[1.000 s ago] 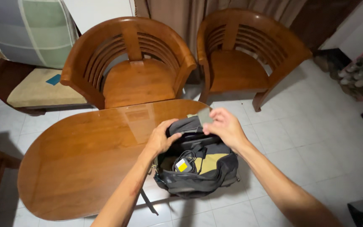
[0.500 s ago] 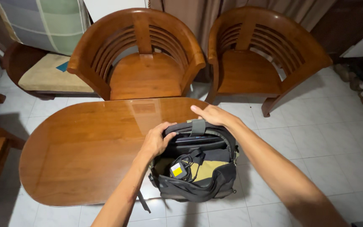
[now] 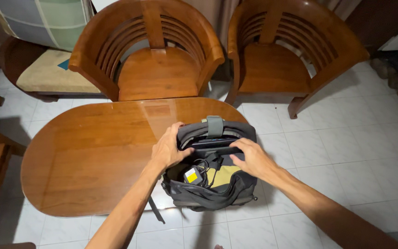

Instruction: The person unpacks a backpack placed on a wooden table, removing a laptop, a power adapter, and several folded shirts. Each item is taken out and placed on the table or a nearby chair.

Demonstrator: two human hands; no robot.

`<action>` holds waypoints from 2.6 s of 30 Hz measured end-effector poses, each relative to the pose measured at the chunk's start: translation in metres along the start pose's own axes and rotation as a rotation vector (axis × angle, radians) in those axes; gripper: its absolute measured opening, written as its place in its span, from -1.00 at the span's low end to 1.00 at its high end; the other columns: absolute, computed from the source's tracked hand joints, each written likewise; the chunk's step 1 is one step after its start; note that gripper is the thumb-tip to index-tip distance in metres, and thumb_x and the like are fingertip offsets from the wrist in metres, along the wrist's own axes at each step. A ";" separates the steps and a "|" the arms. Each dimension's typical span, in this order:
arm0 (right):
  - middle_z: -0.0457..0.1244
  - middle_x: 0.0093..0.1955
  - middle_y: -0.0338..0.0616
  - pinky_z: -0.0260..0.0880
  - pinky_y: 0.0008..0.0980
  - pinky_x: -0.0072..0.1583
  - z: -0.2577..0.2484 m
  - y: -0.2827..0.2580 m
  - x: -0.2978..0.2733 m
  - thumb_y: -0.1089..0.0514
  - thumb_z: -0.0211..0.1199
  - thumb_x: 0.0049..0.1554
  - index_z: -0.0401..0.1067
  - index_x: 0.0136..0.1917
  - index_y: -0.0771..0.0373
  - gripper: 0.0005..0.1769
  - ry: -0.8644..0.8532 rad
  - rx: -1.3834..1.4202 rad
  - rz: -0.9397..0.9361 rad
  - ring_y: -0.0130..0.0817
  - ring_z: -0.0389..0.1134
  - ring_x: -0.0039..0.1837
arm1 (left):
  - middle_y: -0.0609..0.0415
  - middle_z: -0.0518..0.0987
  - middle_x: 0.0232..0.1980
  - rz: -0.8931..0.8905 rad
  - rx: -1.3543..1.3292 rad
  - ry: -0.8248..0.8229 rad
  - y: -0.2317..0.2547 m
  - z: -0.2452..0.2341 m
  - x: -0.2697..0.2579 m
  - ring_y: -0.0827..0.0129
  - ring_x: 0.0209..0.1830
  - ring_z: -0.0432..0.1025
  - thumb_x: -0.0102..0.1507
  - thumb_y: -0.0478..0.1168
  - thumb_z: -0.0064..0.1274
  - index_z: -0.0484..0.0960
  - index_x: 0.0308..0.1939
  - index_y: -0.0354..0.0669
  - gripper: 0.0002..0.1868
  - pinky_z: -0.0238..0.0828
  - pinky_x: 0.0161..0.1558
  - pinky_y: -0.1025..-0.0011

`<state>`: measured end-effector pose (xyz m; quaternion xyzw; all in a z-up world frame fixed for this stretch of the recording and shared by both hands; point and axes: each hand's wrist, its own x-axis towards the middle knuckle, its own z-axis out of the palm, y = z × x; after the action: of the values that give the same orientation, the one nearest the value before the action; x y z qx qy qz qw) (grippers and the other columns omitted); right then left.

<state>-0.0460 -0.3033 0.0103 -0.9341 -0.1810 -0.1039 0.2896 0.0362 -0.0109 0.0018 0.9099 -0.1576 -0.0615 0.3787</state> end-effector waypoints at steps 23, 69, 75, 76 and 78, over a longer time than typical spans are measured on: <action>0.28 0.14 0.26 0.37 -0.06 0.15 0.018 0.059 -0.023 0.39 0.20 0.06 0.12 0.25 0.29 -0.49 0.129 0.019 0.373 0.23 0.35 0.16 | -0.22 0.68 -0.05 -0.087 -0.104 0.053 -0.022 -0.011 -0.011 -0.05 -0.07 0.61 0.04 -0.22 0.29 0.58 0.15 -0.10 -0.43 0.54 0.01 0.21; 0.42 0.05 0.07 0.44 -0.42 0.13 0.016 0.109 -0.011 0.36 0.22 0.18 0.19 0.15 0.30 -0.68 0.132 0.613 0.412 -0.37 0.45 0.09 | 0.00 0.75 -0.15 -0.138 -0.263 -0.092 -0.100 0.014 0.019 0.45 -0.17 0.61 0.26 -0.26 0.22 0.71 0.04 -0.22 -0.72 0.51 -0.08 0.45; 0.45 0.02 0.08 0.37 -0.47 0.04 0.019 0.161 -0.001 0.36 0.24 0.24 0.36 0.10 0.31 -0.84 -0.043 0.838 0.582 -0.43 0.41 0.03 | 0.18 0.39 -0.40 -0.194 -0.638 -0.103 -0.120 0.036 0.026 0.53 -0.42 0.20 0.29 -0.24 0.31 0.79 0.03 -0.28 -0.73 0.15 -0.36 0.51; 0.45 0.02 0.08 0.34 -0.49 0.01 0.024 0.163 0.000 0.36 0.24 0.24 0.38 0.09 0.30 -0.85 -0.032 0.817 0.647 -0.45 0.40 0.01 | 0.21 0.48 -0.42 -0.210 -0.707 -0.068 -0.120 0.037 0.026 0.57 -0.43 0.29 0.24 -0.25 0.30 0.73 -0.04 -0.25 -0.76 0.23 -0.38 0.54; 0.43 0.02 0.06 0.43 -0.49 0.04 0.038 0.160 0.000 0.37 0.25 0.17 0.23 0.05 0.23 -0.74 0.157 0.839 0.526 -0.46 0.45 0.04 | 0.26 0.67 -0.45 -0.242 -0.845 0.004 -0.115 0.037 0.027 0.62 -0.45 0.47 0.15 -0.27 0.28 0.62 -0.18 -0.17 -0.80 0.40 -0.41 0.59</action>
<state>0.0214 -0.4038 -0.1007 -0.7407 0.0567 -0.0156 0.6692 0.0810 0.0314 -0.1055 0.6873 -0.0103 -0.1625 0.7079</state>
